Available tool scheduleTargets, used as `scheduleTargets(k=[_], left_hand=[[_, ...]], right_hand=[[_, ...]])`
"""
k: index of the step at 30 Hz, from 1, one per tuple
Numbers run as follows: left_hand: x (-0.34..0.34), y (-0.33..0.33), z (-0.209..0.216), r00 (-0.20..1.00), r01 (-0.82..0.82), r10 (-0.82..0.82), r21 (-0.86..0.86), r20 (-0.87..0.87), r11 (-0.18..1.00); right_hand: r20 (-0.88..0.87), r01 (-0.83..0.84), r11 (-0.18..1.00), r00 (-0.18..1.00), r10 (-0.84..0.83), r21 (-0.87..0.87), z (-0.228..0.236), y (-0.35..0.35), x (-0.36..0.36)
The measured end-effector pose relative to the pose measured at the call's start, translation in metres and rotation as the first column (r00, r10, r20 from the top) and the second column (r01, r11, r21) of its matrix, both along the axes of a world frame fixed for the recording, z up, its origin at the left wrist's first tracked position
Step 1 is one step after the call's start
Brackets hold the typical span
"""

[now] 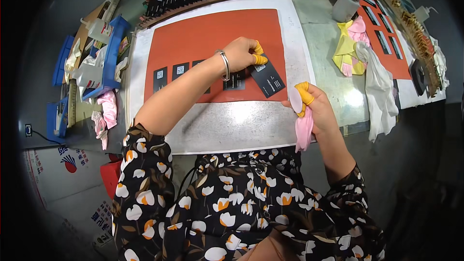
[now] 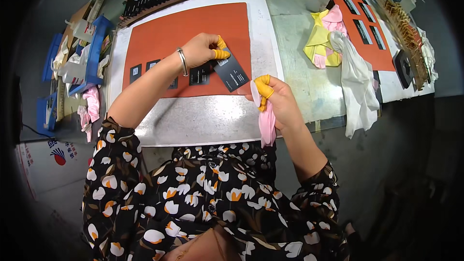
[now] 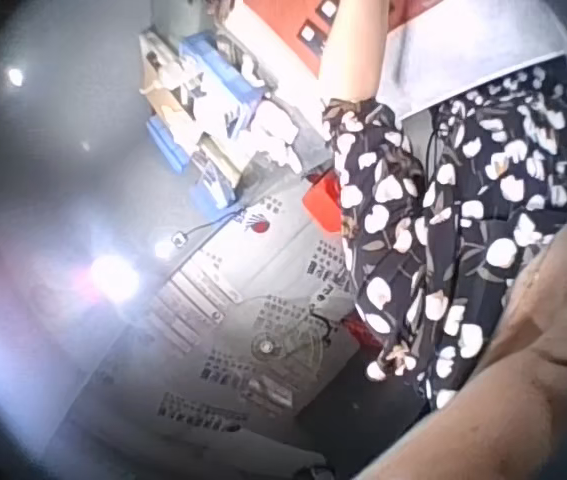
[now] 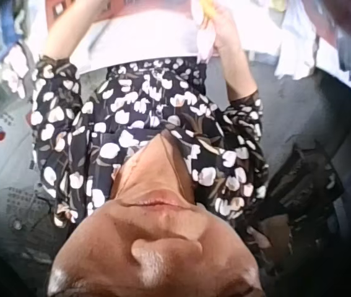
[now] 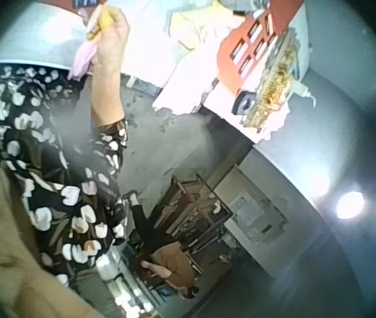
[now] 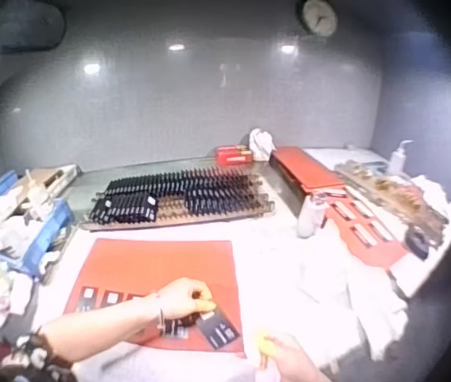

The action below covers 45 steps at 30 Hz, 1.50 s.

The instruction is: The person wipes the surface of several small black cards arranged on a red mat using a yellow sponge and a pink cloth. They handle the cards one by one, wiping them thoroughly before moving to the next card in the sequence.

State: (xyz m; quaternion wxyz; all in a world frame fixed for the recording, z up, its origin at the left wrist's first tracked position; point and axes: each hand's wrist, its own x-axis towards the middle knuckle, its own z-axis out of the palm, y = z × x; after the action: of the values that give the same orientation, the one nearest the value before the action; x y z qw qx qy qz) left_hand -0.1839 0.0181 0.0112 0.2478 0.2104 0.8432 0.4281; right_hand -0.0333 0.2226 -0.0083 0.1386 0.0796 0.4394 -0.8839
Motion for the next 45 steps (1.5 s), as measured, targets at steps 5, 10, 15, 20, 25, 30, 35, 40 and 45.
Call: scheduleTargets(k=[5,10,15,20,25,30,35,40,45], left_hand=[[0.027,0.000,0.030,0.980,-0.087,0.070,0.090,0.186,0.992],[0.054,-0.019,0.015,0.854,-0.394,0.225,0.298,0.470,0.870],[0.068,-0.028,-0.003,0.734,-0.577,0.233,0.404,0.638,0.710],[0.074,-0.054,-0.012,0.693,-0.660,0.279,0.429,0.664,0.617],[0.079,-0.113,0.009,0.830,-0.526,0.369,0.367,0.418,0.767],[0.094,-0.232,0.046,0.993,-0.089,0.079,-0.115,-0.091,0.989],[0.111,-0.266,0.040,0.951,-0.171,-0.098,-0.762,-0.294,0.624],[0.120,-0.258,0.031,0.922,-0.281,-0.129,-0.861,-0.365,0.424],[0.119,-0.249,0.027,0.942,-0.254,-0.096,-0.872,-0.321,0.419]], right_hand=[[-0.142,0.110,0.946,0.987,-0.069,0.304,-0.001,-0.002,0.004],[-0.492,0.492,0.802,0.819,-0.295,0.338,0.016,-0.036,0.007],[-0.627,0.551,0.727,0.749,-0.214,0.410,0.010,-0.069,0.002],[-0.863,0.693,0.527,0.467,0.190,0.491,0.017,-0.104,0.015],[-0.740,0.434,0.660,0.609,0.287,0.613,0.028,-0.100,0.029],[-0.418,0.164,0.851,0.906,0.071,0.499,0.034,-0.072,0.029],[-0.328,0.122,0.849,0.943,0.063,0.514,0.014,-0.073,0.019],[-0.358,0.114,0.800,0.924,0.132,0.589,0.015,-0.085,0.012],[-0.261,0.021,0.864,0.957,0.128,0.503,0.010,-0.088,0.006]])
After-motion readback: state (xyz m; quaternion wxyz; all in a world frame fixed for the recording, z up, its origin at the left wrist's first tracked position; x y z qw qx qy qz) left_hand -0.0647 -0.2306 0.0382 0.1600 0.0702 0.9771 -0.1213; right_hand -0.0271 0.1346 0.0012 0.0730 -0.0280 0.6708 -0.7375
